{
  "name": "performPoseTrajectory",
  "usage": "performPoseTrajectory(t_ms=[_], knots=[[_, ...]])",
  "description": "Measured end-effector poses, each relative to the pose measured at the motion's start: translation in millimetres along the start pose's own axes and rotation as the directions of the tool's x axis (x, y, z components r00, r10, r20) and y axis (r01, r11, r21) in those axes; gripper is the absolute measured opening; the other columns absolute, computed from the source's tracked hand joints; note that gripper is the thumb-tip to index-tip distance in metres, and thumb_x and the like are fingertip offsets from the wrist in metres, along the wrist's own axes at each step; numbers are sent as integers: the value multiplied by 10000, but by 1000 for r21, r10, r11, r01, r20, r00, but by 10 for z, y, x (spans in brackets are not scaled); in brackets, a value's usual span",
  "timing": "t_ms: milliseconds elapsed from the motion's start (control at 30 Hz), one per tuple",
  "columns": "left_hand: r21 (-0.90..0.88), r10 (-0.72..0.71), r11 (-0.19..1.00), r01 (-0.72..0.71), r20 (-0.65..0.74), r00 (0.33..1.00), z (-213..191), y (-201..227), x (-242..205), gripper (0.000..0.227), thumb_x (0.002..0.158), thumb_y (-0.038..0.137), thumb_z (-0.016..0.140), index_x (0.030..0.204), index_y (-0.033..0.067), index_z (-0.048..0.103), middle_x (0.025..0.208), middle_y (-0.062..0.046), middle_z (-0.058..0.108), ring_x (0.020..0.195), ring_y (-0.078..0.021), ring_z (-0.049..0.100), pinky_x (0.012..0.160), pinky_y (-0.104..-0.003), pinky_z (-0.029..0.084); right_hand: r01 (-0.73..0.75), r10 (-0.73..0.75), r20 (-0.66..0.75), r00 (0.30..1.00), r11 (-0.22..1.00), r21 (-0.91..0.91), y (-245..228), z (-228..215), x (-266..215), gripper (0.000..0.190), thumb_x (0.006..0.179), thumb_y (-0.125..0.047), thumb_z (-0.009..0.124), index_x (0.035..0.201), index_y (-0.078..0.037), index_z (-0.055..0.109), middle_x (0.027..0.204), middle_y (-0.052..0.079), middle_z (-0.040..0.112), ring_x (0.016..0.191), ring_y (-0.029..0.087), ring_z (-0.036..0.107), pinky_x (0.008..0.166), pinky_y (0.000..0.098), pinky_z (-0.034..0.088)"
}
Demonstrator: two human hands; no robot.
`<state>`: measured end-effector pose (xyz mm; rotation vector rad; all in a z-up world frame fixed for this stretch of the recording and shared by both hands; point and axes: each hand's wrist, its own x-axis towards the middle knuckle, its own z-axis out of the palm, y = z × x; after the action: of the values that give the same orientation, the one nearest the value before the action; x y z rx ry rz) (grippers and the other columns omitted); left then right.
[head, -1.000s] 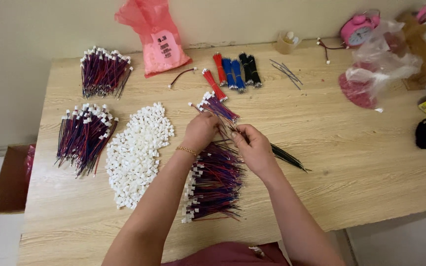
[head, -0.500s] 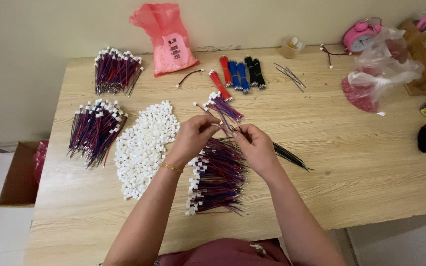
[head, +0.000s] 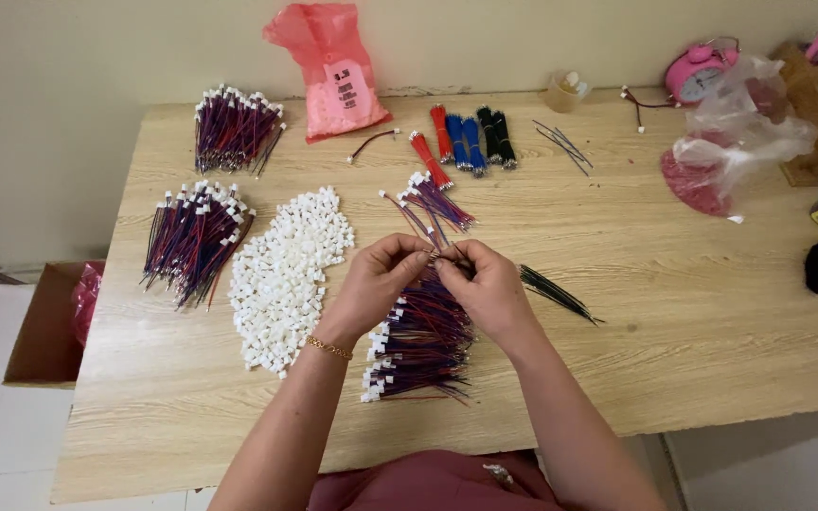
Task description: The person assembles wire harnesses by inserting white plastic connectors onto the ends of red and black wires. They repeatedly pick up a wire, slide a connector onto it, and place the finished piece on a growing pile on the table.
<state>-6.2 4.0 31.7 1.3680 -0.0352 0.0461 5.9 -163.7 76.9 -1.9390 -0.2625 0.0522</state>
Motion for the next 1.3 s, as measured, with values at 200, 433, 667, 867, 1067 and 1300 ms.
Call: performPoseTrajectory(t_ms=[200, 433, 667, 867, 1067, 1300], knots=[[-242, -49, 970, 38, -40, 998, 27, -52, -40, 205, 914, 55, 640, 1110, -3, 640, 899, -92, 670, 801, -153, 683, 719, -281, 607, 45, -45, -8, 999, 993, 107, 79, -10, 33, 96, 830, -104, 709, 915, -63, 693, 694, 50, 642, 684, 101, 562, 612, 262, 509], [-444, -113, 892, 88, -31, 993, 36, -51, -90, 198, 931, 61, 606, 1117, -1, 634, 986, -127, 694, 844, -196, 717, 723, -279, 623, 36, -35, -11, 999, 994, 103, -125, -11, -27, 94, 820, -118, 734, 886, -69, 689, 669, 29, 630, 659, 87, 560, 594, 235, 500], [-446, -112, 891, 87, -29, 993, 81, 103, -128, 209, 918, 66, 626, 1111, -11, 641, 984, -137, 694, 848, -212, 716, 718, -283, 624, 35, -36, 2, 999, 993, 111, -273, -29, -71, 35, 829, -88, 702, 856, -73, 685, 655, 21, 605, 646, 92, 536, 582, 235, 485], [-363, -90, 930, 63, -59, 994, 79, 35, -109, 205, 903, 51, 649, 1092, -30, 654, 943, -140, 704, 833, -214, 719, 720, -289, 624, 65, -65, -19, 998, 998, -21, -260, -32, -59, 45, 821, -119, 706, 834, -82, 685, 641, 58, 626, 619, 130, 582, 558, 279, 496], [-306, -80, 950, 57, -62, 995, 65, -94, -66, 202, 907, 39, 644, 1094, -34, 661, 909, -134, 705, 834, -202, 708, 736, -321, 618, 112, -122, -49, 991, 979, -172, -176, 8, -13, 61, 798, -146, 709, 818, -95, 682, 650, 106, 629, 633, 202, 628, 575, 326, 506], [-241, -100, 967, 83, -60, 993, 5, -292, -23, 196, 908, 51, 651, 1085, -33, 668, 910, -150, 715, 845, -213, 707, 740, -360, 620, 111, -110, 19, 994, 973, -201, -122, 14, 6, 119, 829, -197, 699, 863, -83, 698, 702, 141, 665, 700, 280, 668, 631, 393, 526]])
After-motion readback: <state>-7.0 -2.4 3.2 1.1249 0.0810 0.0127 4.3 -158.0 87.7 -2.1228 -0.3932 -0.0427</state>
